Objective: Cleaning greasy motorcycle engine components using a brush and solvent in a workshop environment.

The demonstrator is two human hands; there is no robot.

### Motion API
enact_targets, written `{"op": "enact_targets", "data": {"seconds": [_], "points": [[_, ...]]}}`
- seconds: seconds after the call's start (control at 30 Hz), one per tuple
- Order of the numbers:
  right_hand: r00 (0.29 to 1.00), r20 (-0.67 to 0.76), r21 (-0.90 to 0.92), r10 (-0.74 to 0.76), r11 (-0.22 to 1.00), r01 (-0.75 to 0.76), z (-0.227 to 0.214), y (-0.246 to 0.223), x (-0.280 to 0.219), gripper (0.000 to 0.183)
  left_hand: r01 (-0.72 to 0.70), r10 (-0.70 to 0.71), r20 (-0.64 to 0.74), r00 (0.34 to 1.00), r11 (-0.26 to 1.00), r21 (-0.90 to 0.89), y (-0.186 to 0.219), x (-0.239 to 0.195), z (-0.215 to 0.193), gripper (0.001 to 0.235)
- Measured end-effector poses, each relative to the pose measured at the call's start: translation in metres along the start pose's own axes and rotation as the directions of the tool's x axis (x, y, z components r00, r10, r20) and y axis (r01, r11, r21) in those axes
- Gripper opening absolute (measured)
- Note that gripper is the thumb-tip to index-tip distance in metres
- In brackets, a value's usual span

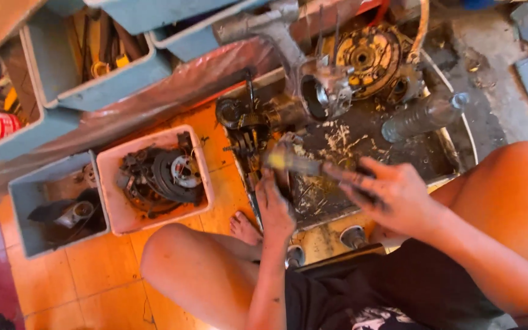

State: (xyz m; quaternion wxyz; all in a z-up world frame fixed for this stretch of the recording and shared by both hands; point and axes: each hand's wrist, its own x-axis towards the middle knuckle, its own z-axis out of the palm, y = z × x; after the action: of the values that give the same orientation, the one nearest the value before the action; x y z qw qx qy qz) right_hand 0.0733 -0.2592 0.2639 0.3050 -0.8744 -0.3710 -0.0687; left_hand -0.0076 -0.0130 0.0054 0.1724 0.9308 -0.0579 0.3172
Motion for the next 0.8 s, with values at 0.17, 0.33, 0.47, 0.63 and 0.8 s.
{"op": "enact_targets", "data": {"seconds": [0.17, 0.33, 0.47, 0.63, 0.8], "points": [[0.965, 0.135, 0.225, 0.225, 0.941, -0.251, 0.017, 0.023, -0.029, 0.020, -0.023, 0.014, -0.021, 1.000, 0.875, -0.484, 0.025, 0.057, -0.051, 0.060], [0.984, 0.086, 0.329, 0.155, 0.928, -0.175, -0.012, -0.022, 0.000, 0.027, -0.034, 0.005, -0.079, 0.997, 0.930, -0.367, 0.017, 0.051, -0.041, 0.048], [0.963, 0.254, 0.272, 0.087, 0.949, -0.158, 0.024, -0.009, -0.053, 0.053, 0.836, -0.774, 0.344, 0.531, 0.545, -0.064, 0.034, 0.054, -0.049, 0.099], [0.885, 0.452, 0.086, 0.112, 0.982, -0.168, 0.055, -0.021, -0.066, 0.062, 0.769, -0.888, 0.254, 0.383, 0.154, -0.621, 0.054, 0.088, -0.067, 0.057], [0.963, 0.254, 0.258, 0.095, 0.952, -0.162, 0.042, -0.034, -0.037, 0.060, 0.347, -0.318, 0.227, 0.921, 0.932, -0.101, 0.041, 0.026, -0.020, 0.035]]}}
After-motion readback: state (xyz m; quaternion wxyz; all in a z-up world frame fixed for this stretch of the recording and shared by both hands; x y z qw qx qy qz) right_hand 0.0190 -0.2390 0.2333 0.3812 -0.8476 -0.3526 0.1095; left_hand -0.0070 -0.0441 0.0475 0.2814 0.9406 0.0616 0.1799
